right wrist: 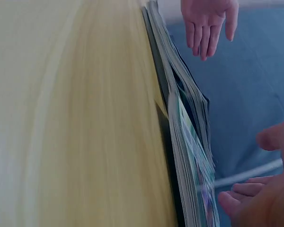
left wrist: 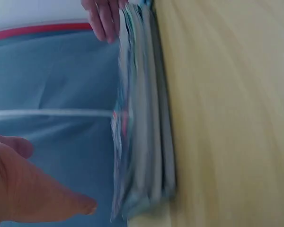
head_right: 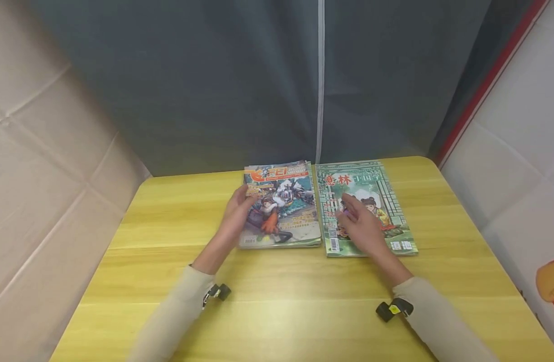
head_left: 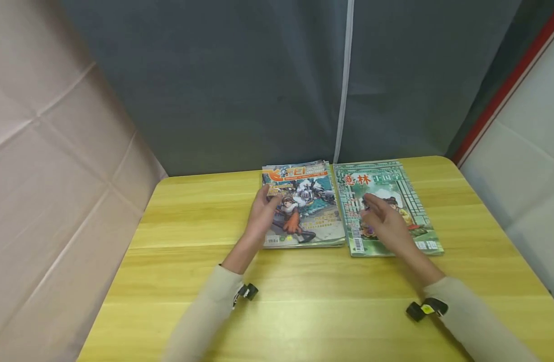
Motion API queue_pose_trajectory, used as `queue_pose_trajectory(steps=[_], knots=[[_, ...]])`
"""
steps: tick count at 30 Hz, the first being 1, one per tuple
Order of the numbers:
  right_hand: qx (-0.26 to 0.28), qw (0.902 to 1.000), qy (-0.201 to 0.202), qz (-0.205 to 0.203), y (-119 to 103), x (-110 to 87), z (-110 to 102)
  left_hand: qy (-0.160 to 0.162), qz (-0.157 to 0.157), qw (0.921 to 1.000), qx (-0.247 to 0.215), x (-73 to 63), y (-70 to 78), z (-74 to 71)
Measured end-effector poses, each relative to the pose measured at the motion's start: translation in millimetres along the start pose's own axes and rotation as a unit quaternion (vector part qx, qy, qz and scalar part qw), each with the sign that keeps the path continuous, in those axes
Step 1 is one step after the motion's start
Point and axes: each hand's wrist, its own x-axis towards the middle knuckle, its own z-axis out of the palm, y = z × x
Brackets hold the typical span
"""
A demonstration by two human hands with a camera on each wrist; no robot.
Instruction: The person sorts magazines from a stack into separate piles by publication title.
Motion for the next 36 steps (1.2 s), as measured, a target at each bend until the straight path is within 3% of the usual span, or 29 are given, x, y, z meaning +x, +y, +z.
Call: queue_pose_trajectory(steps=[2, 5, 7, 11, 16, 19, 28, 32, 36], knots=[[0.005, 0.9999, -0.008, -0.005, -4, 3.5, 8, 0.017, -0.007, 0.9995, 0.026, 0.6, -3.6, -16.6], [0.001, 0.9999, -0.013, -0.008, -10, 9.6, 21, 0.018, -0.026, 0.9969, 0.072, 0.0, -9.8, -37.4], [-0.021, 0.9997, -0.007, -0.011, -15, 13.7, 29, 0.004, -0.047, 0.9944, 0.095, -1.3, -13.4, -47.4], [-0.068, 0.9976, -0.003, -0.011, -29, 23.7, 47, -0.034, -0.088, 0.9912, 0.093, -2.2, -19.5, -57.6], [-0.067, 0.9977, -0.005, 0.003, -43, 35.6, 68, -0.084, -0.1, 0.9898, 0.057, -1.7, -20.9, -54.3], [-0.048, 0.9984, -0.011, 0.028, -47, 40.4, 76, -0.092, -0.103, 0.9894, 0.044, -1.1, -19.0, -51.0], [-0.013, 0.9947, -0.015, 0.101, -52, 47.6, 83, -0.068, -0.119, 0.9906, 0.009, -3.9, -6.2, -47.0], [-0.007, 0.9932, -0.016, 0.115, -54, 48.8, 82, -0.045, -0.094, 0.9945, -0.008, -7.0, 1.7, -39.6], [-0.005, 0.9919, -0.013, 0.126, -54, 50.5, 78, -0.024, -0.067, 0.9949, -0.072, -5.7, 6.3, -28.5]])
